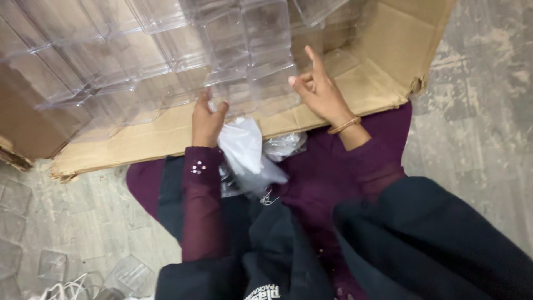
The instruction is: The person sits on the floor and unpacks clear plastic boxes from a large cardboard carton. They pull plastic wrapping and bags off the boxes, toss the wrapping aside, and stack the unwrapped boxes on the carton flap and floor around them.
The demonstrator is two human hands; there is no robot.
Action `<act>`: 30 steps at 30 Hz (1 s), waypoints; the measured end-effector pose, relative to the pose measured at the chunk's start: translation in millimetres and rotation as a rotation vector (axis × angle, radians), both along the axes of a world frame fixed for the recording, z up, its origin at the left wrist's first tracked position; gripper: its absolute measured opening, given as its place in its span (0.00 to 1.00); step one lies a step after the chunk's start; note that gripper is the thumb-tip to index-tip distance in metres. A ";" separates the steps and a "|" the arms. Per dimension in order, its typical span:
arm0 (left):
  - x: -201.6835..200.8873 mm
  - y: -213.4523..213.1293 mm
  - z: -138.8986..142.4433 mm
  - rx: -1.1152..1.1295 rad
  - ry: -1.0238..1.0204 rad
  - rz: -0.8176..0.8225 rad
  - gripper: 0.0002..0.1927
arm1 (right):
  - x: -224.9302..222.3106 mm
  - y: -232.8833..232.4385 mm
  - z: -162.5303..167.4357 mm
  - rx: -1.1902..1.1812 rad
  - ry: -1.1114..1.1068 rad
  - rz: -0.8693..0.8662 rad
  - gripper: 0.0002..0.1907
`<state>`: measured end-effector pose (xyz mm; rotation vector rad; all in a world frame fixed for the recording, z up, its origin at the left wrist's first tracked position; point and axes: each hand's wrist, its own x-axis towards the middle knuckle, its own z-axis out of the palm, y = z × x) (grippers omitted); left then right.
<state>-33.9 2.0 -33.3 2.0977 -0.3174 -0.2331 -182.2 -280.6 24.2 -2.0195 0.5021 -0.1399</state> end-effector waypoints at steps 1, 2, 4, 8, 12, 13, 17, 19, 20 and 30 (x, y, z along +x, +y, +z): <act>2.0 0.9 -2.1 0.024 0.004 -0.046 0.35 | 0.3 -8.8 0.0 0.119 0.044 -0.005 0.42; 3.7 2.0 -2.9 0.001 0.007 -0.056 0.35 | 4.7 -22.5 2.3 -0.029 -0.098 -0.030 0.37; 4.1 2.9 -1.5 -0.052 0.014 -0.075 0.37 | 28.4 -62.7 11.9 -0.328 -0.386 -0.065 0.28; -1.6 0.4 4.6 -0.030 0.097 -0.025 0.36 | 88.6 -120.6 25.9 -0.699 -0.365 0.043 0.38; -10.9 -6.1 2.7 -0.044 0.119 0.020 0.35 | 99.7 -130.6 28.5 -0.663 -0.497 0.245 0.38; -11.0 -7.0 0.8 -0.018 0.084 0.006 0.34 | 94.9 -129.9 29.8 -0.648 -0.476 0.199 0.34; -9.7 -8.5 -11.8 -0.052 0.145 0.025 0.33 | 62.4 -131.5 38.1 -0.408 -0.374 -0.010 0.22; -7.6 -12.4 -19.0 -0.115 0.274 0.056 0.34 | 43.5 -132.2 37.5 -0.320 -0.344 -0.067 0.20; -8.8 -13.5 -22.5 -0.089 0.187 0.035 0.36 | 29.6 -129.1 32.6 -0.331 -0.332 -0.071 0.20; -8.1 -25.5 -28.4 -0.080 0.148 -0.068 0.45 | 28.2 -119.6 -32.8 0.249 -0.042 -0.274 0.23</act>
